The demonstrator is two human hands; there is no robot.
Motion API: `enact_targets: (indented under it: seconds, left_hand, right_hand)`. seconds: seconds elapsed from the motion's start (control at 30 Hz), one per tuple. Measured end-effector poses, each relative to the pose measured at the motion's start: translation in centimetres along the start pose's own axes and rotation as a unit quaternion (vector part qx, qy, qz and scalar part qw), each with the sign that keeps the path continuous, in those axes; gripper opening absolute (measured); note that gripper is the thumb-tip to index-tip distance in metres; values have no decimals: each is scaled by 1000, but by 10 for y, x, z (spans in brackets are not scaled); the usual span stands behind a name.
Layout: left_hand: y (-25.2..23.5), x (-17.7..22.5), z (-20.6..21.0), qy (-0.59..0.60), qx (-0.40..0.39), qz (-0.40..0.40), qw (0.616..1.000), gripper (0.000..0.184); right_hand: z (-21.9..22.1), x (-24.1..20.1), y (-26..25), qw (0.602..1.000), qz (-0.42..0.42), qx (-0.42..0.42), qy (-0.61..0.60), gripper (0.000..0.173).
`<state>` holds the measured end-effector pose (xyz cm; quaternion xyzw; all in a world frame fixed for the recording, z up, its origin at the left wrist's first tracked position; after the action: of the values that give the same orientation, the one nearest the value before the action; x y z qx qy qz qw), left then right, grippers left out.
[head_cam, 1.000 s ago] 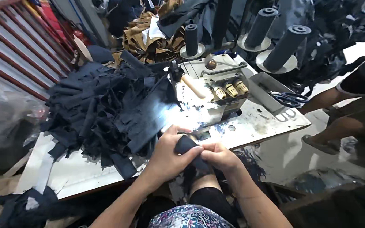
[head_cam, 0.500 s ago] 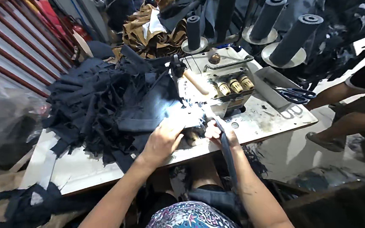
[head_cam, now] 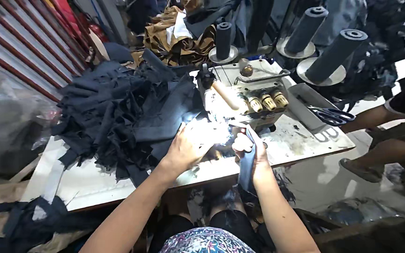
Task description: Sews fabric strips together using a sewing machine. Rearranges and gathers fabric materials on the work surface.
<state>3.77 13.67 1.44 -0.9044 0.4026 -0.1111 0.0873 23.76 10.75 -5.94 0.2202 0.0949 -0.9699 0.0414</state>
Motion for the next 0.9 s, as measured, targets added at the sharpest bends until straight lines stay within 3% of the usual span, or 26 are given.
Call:
enact_targets:
  seconds: [0.07, 0.13, 0.17, 0.2, 0.27, 0.37, 0.43, 0.53, 0.57, 0.63, 0.67, 0.73, 0.83, 0.9]
  left_hand:
    - [-3, -5, -5, 12, -34, -11, 999, 52]
    - [2, 1, -17, 104, -71, -64, 990, 60]
    - [8, 12, -25, 158, -47, -72, 984, 64]
    - [14, 25, -31, 202, -1, -69, 977, 62]
    - [29, 46, -41, 275, 39, -51, 959, 37]
    - [46, 25, -72, 246, 82, -45, 965, 20]
    - [52, -20, -98, 103, 113, -109, 982, 26]
    - [47, -63, -91, -18, 103, -171, 980, 28]
    - [41, -53, -79, -14, 95, -150, 984, 28]
    - [33, -17, -41, 16, 90, -33, 995, 28]
    - [30, -1, -22, 34, 92, 30, 995, 23]
    - [29, 14, 6, 52, 68, 98, 992, 32]
    - [34, 7, 11, 34, 46, 79, 995, 39]
    - [37, 1, 12, 6, 43, 54, 998, 42]
  right_hand:
    - [7, 1, 6, 991, 15, -30, 127, 35]
    - [25, 5, 17, 954, 45, -49, 292, 27]
    - [35, 10, 23, 939, 69, -75, 328, 24]
    - [48, 15, 31, 929, 87, -125, 336, 24]
    - [68, 22, 43, 915, 99, -247, 303, 19]
    - [78, 6, 46, 896, 72, -358, 253, 20]
    - [68, -8, 39, 915, 60, -326, 232, 23]
    - [35, -2, 17, 953, 92, -150, 246, 20]
    - [23, 6, 8, 960, 112, -110, 233, 19]
    - [7, 19, 0, 966, 124, -56, 220, 23]
    - [5, 20, 1, 971, 106, -61, 205, 22]
    - [2, 16, 4, 981, 68, -105, 146, 23]
    - [-10, -1, 11, 986, 19, -163, 10, 30]
    - [-17, -11, 12, 990, -18, -135, -24, 35]
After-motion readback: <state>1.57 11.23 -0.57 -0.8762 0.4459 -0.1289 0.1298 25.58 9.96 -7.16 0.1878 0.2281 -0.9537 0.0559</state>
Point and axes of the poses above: each hand's wrist, its own y-axis away from the middle knuckle, its own z-axis out of the palm, x = y × z, the point moved 4 cm from there along -y, towards the middle knuckle, and after that the axes turned 8 degrees about -x, right-handed, at the moved point
